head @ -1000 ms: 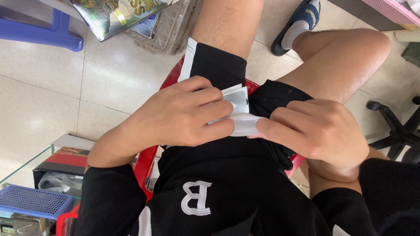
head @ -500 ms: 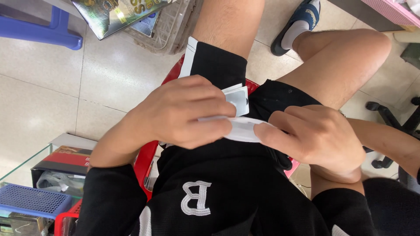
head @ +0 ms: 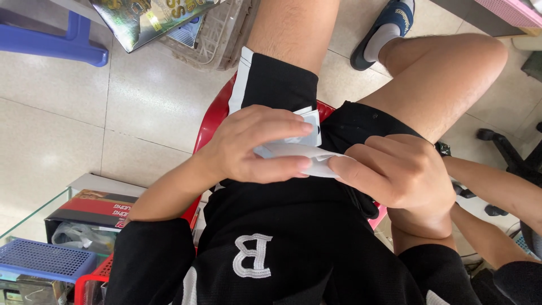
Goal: The recorder is unboxing and sorting various screen protectors from envelopes and boxes.
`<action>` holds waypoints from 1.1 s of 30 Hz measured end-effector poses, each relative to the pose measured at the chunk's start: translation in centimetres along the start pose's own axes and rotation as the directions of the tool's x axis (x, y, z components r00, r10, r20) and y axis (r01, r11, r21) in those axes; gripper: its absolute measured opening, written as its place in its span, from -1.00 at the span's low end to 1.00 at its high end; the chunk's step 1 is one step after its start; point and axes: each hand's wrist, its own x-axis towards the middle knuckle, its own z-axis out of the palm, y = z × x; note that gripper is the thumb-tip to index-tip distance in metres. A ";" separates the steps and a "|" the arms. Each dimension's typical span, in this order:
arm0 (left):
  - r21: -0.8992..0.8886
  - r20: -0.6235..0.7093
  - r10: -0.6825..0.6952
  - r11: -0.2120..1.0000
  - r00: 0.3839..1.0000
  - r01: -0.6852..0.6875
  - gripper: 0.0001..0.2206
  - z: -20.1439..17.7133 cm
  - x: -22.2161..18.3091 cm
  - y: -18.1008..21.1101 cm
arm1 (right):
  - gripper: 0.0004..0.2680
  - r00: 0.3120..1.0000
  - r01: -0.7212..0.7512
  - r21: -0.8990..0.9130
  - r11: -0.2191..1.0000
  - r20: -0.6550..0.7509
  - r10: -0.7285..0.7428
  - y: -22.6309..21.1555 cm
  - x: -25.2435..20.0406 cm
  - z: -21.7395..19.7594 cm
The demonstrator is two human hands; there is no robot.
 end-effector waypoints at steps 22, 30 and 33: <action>0.423 0.240 -0.141 0.905 0.960 0.027 -0.67 -2.0 3.8 3.0 | -0.87 0.998 -0.048 -0.060 0.997 0.024 0.050 -1.0 0.4 -0.1; 0.290 0.247 -0.066 0.957 0.967 -0.009 -0.85 -1.6 2.4 1.7 | -0.88 0.993 -0.111 -0.062 0.992 0.032 0.113 -1.0 0.2 -0.1; 0.304 0.220 -0.056 0.953 0.974 -0.014 -0.87 -1.6 2.4 1.8 | -0.81 0.975 -0.217 -0.111 0.970 0.020 0.221 -0.9 0.5 0.1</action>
